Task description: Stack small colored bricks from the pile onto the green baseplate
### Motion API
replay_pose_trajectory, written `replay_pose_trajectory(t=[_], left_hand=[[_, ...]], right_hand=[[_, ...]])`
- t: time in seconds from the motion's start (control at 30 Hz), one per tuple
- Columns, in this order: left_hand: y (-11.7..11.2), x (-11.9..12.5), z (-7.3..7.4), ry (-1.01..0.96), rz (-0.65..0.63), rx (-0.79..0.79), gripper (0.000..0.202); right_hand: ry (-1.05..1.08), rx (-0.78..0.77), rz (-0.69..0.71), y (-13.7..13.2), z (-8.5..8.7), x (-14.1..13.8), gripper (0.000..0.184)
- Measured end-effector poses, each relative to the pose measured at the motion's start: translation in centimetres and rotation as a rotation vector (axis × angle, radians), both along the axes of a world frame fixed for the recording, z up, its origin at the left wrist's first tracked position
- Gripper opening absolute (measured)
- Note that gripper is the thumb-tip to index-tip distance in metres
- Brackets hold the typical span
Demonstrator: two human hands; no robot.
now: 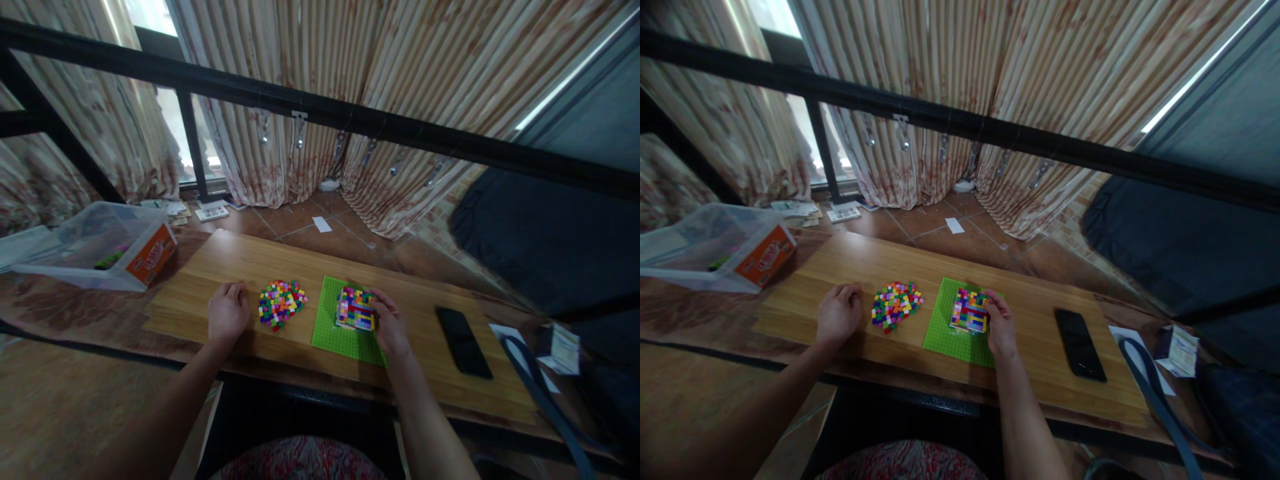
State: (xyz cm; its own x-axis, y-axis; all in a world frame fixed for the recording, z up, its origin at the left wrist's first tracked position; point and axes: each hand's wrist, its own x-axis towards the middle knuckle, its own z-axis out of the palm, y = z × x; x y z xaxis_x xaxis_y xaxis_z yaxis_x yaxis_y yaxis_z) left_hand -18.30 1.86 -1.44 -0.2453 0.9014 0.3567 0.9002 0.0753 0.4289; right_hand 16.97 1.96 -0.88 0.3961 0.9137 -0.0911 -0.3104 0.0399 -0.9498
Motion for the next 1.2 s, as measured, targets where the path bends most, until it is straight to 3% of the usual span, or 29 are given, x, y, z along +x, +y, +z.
replay_pose_trajectory(t=[0.37, 0.57, 0.73, 0.87, 1.0, 1.2], left_hand=[[-0.1, 0.2, 0.1, 0.023, 0.013, 0.004, 0.029], [-0.1, 0.1, -0.1, 0.028, 0.013, 0.0, 0.028], [-0.1, 0.2, -0.1, 0.023, 0.023, -0.008, 0.028], [-0.2, 0.4, 0.0, 0.011, 0.02, -0.025, 0.027], [-0.3, 0.4, 0.2, 0.004, 0.014, -0.034, 0.027], [-0.3, 0.5, 0.2, -0.005, 0.028, -0.037, 0.028]], right_hand=[[0.075, -0.022, -0.038, -0.6, 0.0, 0.3, 0.041], [0.043, 0.002, -0.211, -3.3, 0.4, 1.8, 0.03], [-0.163, 0.043, -0.289, -6.2, 2.5, -1.8, 0.03], [-0.495, 0.114, -0.003, -8.3, 3.3, -7.4, 0.021], [-0.799, 0.181, 0.32, -9.2, 2.2, -12.9, 0.014], [-1.128, 0.2, 0.381, -7.5, 0.2, -16.8, 0.016]])
